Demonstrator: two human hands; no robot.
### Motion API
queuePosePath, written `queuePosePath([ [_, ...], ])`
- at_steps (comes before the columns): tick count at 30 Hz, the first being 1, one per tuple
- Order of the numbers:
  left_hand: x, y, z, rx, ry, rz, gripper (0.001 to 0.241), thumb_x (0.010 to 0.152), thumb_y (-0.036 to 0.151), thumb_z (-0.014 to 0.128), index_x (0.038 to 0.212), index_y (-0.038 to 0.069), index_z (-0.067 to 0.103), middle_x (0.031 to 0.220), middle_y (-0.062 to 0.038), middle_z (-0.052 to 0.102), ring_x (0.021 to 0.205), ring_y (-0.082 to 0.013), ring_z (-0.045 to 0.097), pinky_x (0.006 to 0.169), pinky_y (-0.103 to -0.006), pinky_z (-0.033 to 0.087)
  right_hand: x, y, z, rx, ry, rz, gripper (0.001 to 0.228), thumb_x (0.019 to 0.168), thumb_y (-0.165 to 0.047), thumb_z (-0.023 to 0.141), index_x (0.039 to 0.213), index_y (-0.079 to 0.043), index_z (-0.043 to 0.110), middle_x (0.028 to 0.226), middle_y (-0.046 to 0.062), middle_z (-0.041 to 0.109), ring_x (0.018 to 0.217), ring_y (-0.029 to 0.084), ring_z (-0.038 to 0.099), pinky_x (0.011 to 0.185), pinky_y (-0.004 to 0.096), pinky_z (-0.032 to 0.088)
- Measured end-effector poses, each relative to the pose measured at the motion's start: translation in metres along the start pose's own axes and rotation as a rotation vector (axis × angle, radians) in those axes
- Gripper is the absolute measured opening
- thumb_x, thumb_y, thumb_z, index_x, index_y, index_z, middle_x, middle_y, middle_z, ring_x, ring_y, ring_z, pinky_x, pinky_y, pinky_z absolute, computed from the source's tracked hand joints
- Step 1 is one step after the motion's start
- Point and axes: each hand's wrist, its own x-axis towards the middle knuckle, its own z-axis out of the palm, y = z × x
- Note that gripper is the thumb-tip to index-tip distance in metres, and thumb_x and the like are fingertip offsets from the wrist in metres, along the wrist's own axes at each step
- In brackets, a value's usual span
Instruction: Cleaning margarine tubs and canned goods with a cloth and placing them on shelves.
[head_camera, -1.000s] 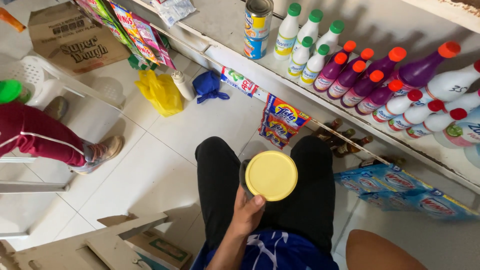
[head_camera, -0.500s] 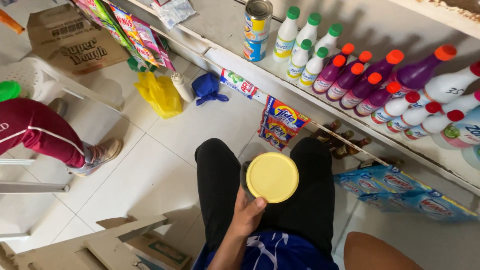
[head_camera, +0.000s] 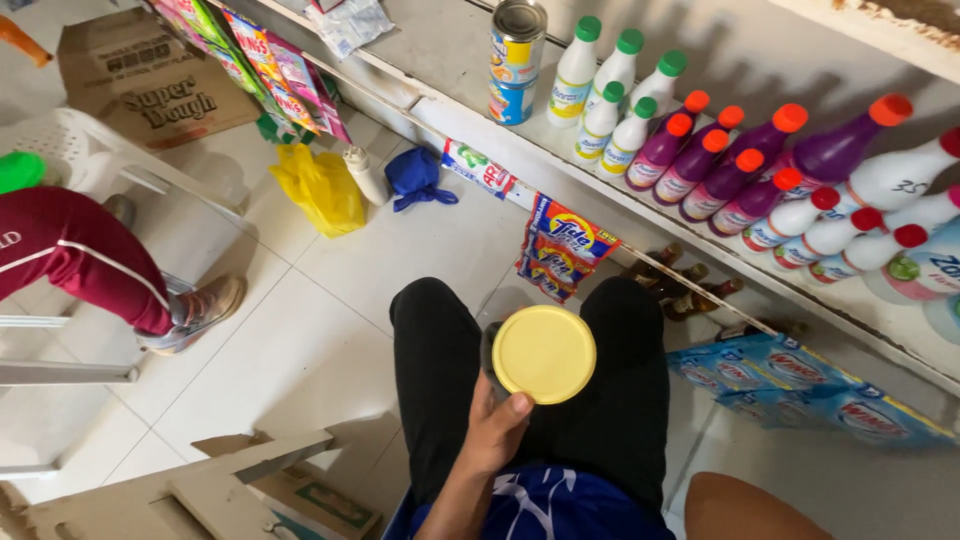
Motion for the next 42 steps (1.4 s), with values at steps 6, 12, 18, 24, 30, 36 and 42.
queuePosePath([
  [6,0.003,0.024,0.02,0.262,-0.02,-0.002,0.091,0.087,0.025,0.072,0.161,0.003,0.023,0.159,-0.023,0.039,0.141,-0.0392,0.047,0.116,-0.0513,0.04,0.033,-0.015,0.082,0.013,-0.012,-0.028,0.047,0.101,-0.053,0.06,0.129,-0.015,0.058,0.136,0.013,0.062,0.12,0.022,0.07,0.103,0.033,0.069],
  [12,0.003,0.037,0.031,0.228,-0.048,0.023,0.094,0.085,0.025,0.074,0.16,0.001,0.023,0.154,-0.024,0.043,0.137,-0.0382,0.052,0.113,-0.0496,0.045,0.065,-0.039,0.167,0.026,-0.038,-0.085,0.048,0.101,-0.054,0.062,0.13,-0.016,0.058,0.136,0.013,0.062,0.121,0.022,0.07,0.104,0.033,0.07],
  [18,-0.003,0.046,0.035,0.328,-0.11,0.033,0.099,0.091,0.044,0.073,0.161,0.0,0.018,0.16,-0.022,0.035,0.145,-0.0358,0.041,0.118,-0.0464,0.033,0.051,-0.036,0.229,0.036,-0.382,0.399,0.118,0.061,-0.029,0.095,0.156,-0.002,0.03,0.163,0.022,0.041,0.142,0.034,0.052,0.115,0.044,0.043],
  [24,-0.002,0.054,0.041,0.756,0.021,0.141,0.075,0.108,0.048,0.006,0.151,-0.005,0.037,0.154,-0.021,0.049,0.134,-0.032,0.054,0.113,-0.0403,0.04,0.048,-0.032,0.235,0.003,-0.351,0.318,0.126,0.057,-0.021,0.099,0.156,0.003,0.024,0.154,0.026,0.052,0.135,0.035,0.063,0.11,0.043,0.054],
  [30,0.008,0.09,0.072,0.681,0.012,0.178,0.099,0.101,0.073,0.015,0.16,-0.006,0.003,0.17,-0.024,0.021,0.158,-0.0404,0.022,0.125,-0.0531,0.018,0.046,-0.034,0.239,0.117,-0.316,0.479,0.123,0.055,-0.015,0.097,0.156,0.0,0.028,0.154,0.024,0.052,0.138,0.034,0.059,0.11,0.043,0.055],
  [36,0.008,0.095,0.075,0.624,-0.035,0.142,0.079,0.108,0.052,0.018,0.159,-0.007,0.01,0.168,-0.027,0.022,0.155,-0.0394,0.028,0.124,-0.049,0.022,0.05,-0.031,0.245,0.102,-0.234,0.612,0.115,0.057,-0.007,0.092,0.154,-0.001,0.03,0.15,0.021,0.054,0.126,0.029,0.067,0.099,0.038,0.062],
  [42,0.01,0.09,0.064,0.355,0.075,0.192,0.086,0.103,0.063,0.023,0.16,-0.002,0.021,0.166,-0.021,0.032,0.146,-0.0313,0.044,0.119,-0.0453,0.037,0.055,-0.027,0.252,0.297,-0.412,0.668,0.125,0.052,-0.009,0.098,0.156,-0.005,0.029,0.155,0.021,0.053,0.134,0.03,0.063,0.108,0.041,0.057],
])
